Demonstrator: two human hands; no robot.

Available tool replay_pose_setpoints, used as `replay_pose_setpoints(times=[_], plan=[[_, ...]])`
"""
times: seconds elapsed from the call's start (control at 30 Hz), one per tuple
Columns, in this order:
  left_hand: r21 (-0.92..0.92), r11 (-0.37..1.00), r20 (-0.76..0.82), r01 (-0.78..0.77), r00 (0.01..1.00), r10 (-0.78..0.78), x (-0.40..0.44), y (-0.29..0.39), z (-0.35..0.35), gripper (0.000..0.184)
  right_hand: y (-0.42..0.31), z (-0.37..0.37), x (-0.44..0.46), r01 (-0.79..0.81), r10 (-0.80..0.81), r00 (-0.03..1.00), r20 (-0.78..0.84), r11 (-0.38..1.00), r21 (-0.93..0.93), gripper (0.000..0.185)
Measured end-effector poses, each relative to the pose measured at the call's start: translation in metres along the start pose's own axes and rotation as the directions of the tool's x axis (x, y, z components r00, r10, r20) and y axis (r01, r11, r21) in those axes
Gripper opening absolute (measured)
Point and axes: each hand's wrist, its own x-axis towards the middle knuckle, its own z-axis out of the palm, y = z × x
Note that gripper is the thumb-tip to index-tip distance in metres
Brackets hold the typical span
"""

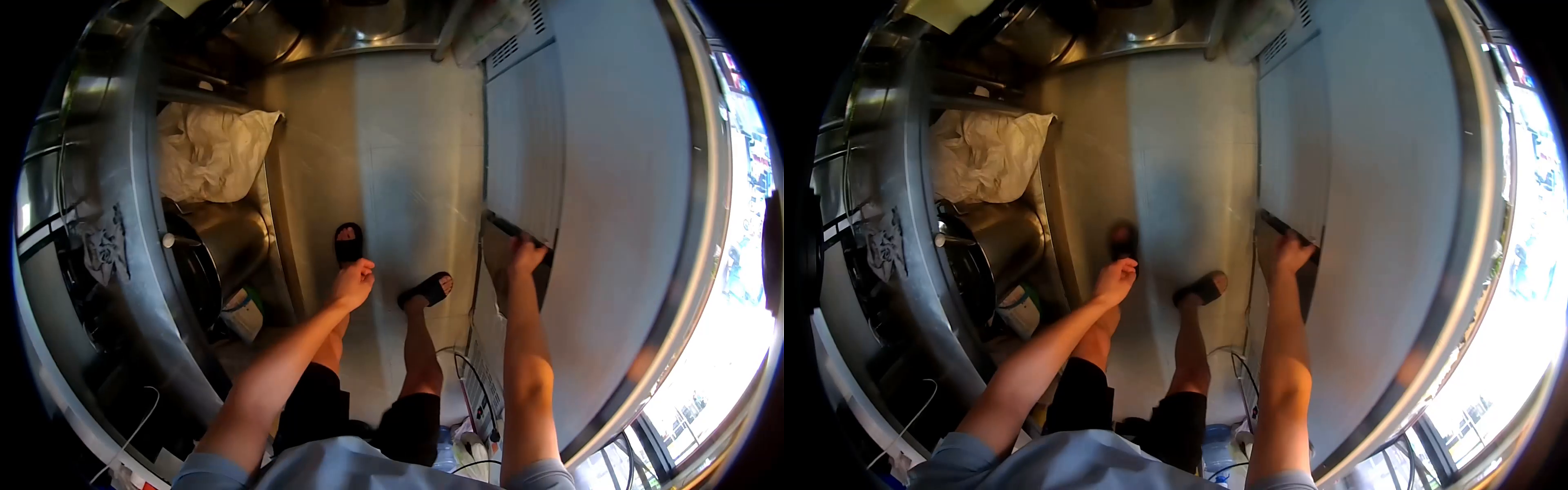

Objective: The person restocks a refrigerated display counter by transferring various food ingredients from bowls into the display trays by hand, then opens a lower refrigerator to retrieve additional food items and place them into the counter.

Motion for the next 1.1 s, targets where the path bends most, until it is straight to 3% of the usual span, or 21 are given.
replay_pose_setpoints(times=[0.07, 0.1, 0.13, 0.2, 0.23, 0.27, 0.33, 0.37, 0.4, 0.5, 0.57, 0.63, 0.7, 0.77, 0.83, 0.93, 0.97, 1.03, 1.1], plan=[[-0.02, 0.998, -0.048, 0.053, 0.997, -0.054, 0.022, -0.007, 0.01, 0.03, 0.005, 0.008, 0.013, -0.02, 0.012, 0.992, -0.122, 0.998, -0.061, 0.052], [-0.025, 0.998, -0.038, 0.059, 0.997, -0.059, 0.038, -0.024, 0.026, 0.03, 0.004, 0.016, -0.003, 0.054, -0.069, 0.981, -0.181, 0.995, -0.086, 0.046], [-0.025, 0.997, -0.037, 0.067, 0.997, -0.068, 0.04, -0.009, 0.03, 0.03, 0.006, 0.013, -0.014, 0.077, -0.091, 0.99, -0.105, 0.989, -0.129, 0.04], [-0.079, 0.997, 0.019, 0.017, 1.0, -0.015, 0.039, 0.047, 0.032, 0.032, 0.071, -0.01, -0.008, 0.354, -0.329, 0.928, 0.177, 0.925, -0.137, 0.031], [-0.136, 0.99, 0.001, -0.039, 0.999, 0.039, 0.052, 0.052, 0.051, 0.035, 0.083, 0.008, -0.045, 0.296, -0.277, 0.938, 0.206, 0.953, -0.066, 0.024], [-0.192, 0.977, -0.017, -0.096, 0.995, 0.095, 0.067, 0.053, 0.068, 0.039, 0.093, 0.021, -0.082, 0.296, -0.204, 0.928, 0.312, 0.911, -0.287, 0.022], [-0.218, 0.898, -0.162, -0.382, 0.922, 0.353, 0.094, 0.083, 0.058, 0.048, 0.112, 0.046, -0.155, 0.414, -0.046, 0.86, 0.508, 0.645, -0.642, 0.02], [-0.182, 0.848, -0.202, -0.498, 0.863, 0.464, 0.11, 0.1, 0.043, 0.051, 0.105, 0.058, -0.184, 0.382, 0.077, 0.761, 0.644, 0.749, -0.541, 0.024], [-0.141, 0.781, -0.24, -0.609, 0.786, 0.569, 0.125, 0.114, 0.024, 0.054, 0.101, 0.066, -0.187, 0.454, 0.136, 0.629, 0.766, 0.735, -0.503, 0.027], [-0.123, 0.741, -0.547, -0.66, 0.668, 0.504, 0.177, 0.13, -0.029, 0.049, 0.161, 0.065, -0.152, 0.46, 0.023, 0.655, 0.755, 0.781, -0.422, 0.026], [0.118, 0.701, -0.585, -0.703, 0.521, 0.621, 0.217, 0.125, -0.075, 0.041, 0.19, 0.066, -0.097, 0.469, 0.003, 0.671, 0.741, 0.772, -0.428, 0.026], [0.182, 0.617, -0.66, -0.766, 0.37, 0.654, 0.267, 0.117, -0.099, 0.029, 0.218, 0.063, -0.026, 0.476, 0.086, 0.68, 0.728, 0.704, -0.528, 0.024], [0.207, 0.556, -0.686, -0.805, 0.286, 0.669, 0.307, 0.113, -0.124, 0.024, 0.251, 0.07, 0.048, 0.563, -0.093, 0.688, 0.72, 0.693, -0.449, 0.018], [0.381, 0.4, -0.686, -0.834, 0.035, 0.727, 0.334, 0.113, -0.131, 0.029, 0.248, 0.09, 0.099, 0.595, -0.193, 0.714, 0.673, 0.675, -0.437, 0.018], [0.384, 0.398, -0.693, -0.833, 0.024, 0.72, 0.371, 0.088, -0.167, 0.033, 0.241, 0.115, 0.135, 0.632, -0.3, 0.724, 0.622, 0.65, -0.422, 0.018], [0.195, 0.196, -0.765, -0.961, -0.024, 0.643, 0.409, 0.059, -0.2, 0.036, 0.251, 0.142, 0.161, 0.628, -0.323, 0.735, 0.597, 0.656, -0.418, 0.018], [0.264, 0.155, -0.76, -0.952, -0.107, 0.641, 0.414, 0.056, -0.198, 0.037, 0.254, 0.149, 0.162, 0.634, -0.3, 0.716, 0.631, 0.657, -0.407, 0.019], [0.258, 0.147, -0.829, -0.955, -0.141, 0.541, 0.447, 0.028, -0.234, 0.038, 0.258, 0.157, 0.169, 0.644, -0.297, 0.697, 0.652, 0.66, -0.387, 0.021], [0.132, 0.116, -0.869, -0.984, -0.059, 0.492, 0.426, 0.041, -0.225, 0.039, 0.26, 0.158, 0.171, 0.679, -0.362, 0.635, 0.682, 0.683, -0.269, 0.02]])
